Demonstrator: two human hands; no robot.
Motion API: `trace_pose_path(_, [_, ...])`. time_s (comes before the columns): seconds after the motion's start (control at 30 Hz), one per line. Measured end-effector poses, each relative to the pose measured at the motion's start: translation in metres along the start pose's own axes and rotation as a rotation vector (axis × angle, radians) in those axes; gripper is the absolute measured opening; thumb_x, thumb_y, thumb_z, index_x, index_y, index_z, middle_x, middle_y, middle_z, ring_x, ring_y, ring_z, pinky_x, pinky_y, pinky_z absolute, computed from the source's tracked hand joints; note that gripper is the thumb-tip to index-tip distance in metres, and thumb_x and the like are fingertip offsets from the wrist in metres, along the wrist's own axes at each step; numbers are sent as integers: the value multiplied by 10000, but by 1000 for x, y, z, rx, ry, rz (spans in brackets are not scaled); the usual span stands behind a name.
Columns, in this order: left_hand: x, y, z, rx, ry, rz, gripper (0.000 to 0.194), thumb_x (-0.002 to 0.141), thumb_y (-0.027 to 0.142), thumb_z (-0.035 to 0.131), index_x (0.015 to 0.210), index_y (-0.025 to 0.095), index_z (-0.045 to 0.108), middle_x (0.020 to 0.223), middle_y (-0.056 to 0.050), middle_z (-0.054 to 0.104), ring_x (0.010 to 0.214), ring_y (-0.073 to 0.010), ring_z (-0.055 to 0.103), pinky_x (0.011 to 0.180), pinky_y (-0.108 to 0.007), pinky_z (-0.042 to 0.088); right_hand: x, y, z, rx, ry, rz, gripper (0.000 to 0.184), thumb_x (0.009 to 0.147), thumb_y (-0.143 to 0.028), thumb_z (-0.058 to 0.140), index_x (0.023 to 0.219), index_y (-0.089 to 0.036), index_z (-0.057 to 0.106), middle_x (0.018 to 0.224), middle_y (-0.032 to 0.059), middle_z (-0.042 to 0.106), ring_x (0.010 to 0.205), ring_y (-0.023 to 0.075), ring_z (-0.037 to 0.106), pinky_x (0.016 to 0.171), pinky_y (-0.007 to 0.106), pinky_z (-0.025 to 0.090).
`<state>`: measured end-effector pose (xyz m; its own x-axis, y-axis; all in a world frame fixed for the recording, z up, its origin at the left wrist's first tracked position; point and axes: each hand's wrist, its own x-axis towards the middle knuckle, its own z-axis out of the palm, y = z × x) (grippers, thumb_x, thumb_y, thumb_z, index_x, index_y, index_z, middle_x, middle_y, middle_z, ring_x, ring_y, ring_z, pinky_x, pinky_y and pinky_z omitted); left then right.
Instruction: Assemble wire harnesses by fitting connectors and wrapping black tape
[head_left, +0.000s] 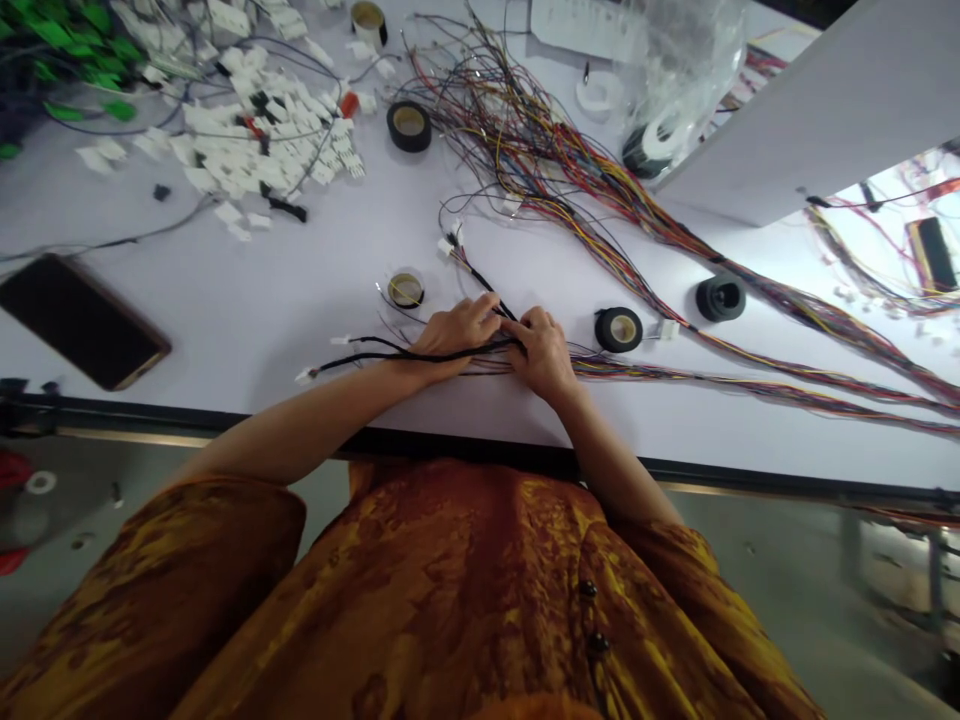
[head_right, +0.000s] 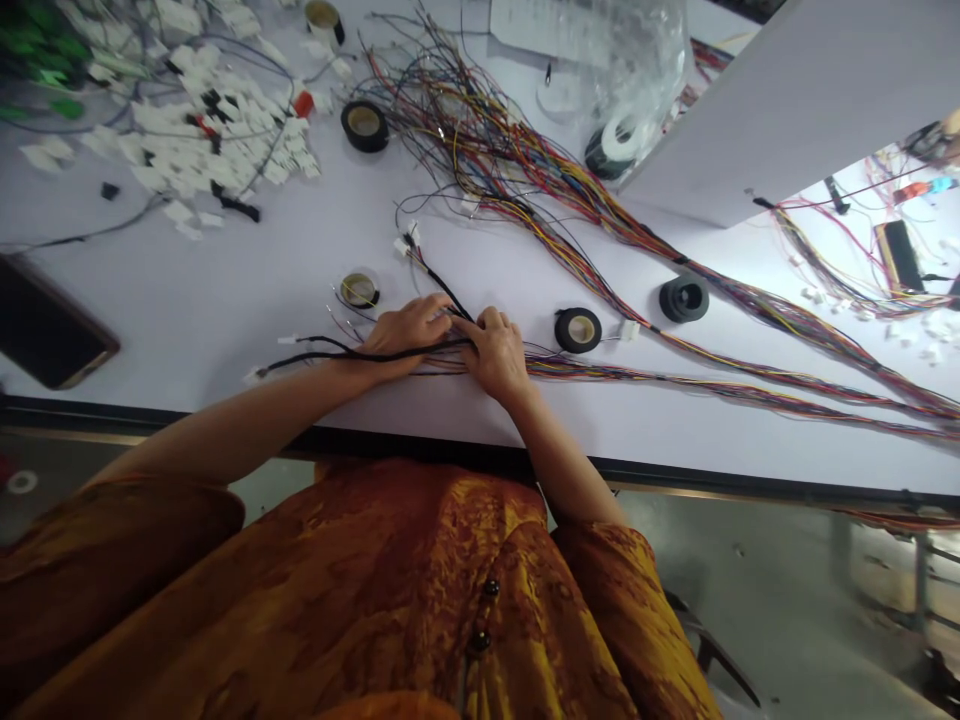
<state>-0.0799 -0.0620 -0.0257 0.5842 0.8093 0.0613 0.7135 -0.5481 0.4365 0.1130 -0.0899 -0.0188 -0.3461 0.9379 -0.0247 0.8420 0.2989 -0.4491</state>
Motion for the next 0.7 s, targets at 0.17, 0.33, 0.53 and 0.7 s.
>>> trace_pose_path(0.17, [-8,-6,2,47,-130,37,197,975,225,445,1043,207,630,985,-75,647,873,-214,641,673,-303,465,6,10,1,173,63,11,403,884,-209,463,1217,-182,689,1016,121,558,975,255,546,908,431,472])
trace_pose_path(0.33, [-32,-17,-9,172,-225,-6,217,966,196,427,1079,214,611,1004,-79,653,823,-219,667,612,-283,415,35,15,-5,176,227,348,275,939,-279,468,982,-166,714,920,103,578,905,236,575,898,418,487])
trace_pose_path(0.53, [-70,-45,-42,300,-278,-227,247,977,244,377,1073,225,604,1061,-94,686,890,-257,680,601,-307,396,59,5,-12,-18,146,557,249,963,-359,496,965,-175,664,1107,124,580,957,240,592,882,418,464])
trace_pose_path(0.7, [-83,-51,-51,347,-301,-363,314,996,287,326,1124,257,610,1071,-102,713,920,-282,686,635,-338,406,65,25,-15,116,283,600,281,957,-324,471,802,-172,649,931,85,644,914,205,597,871,359,460])
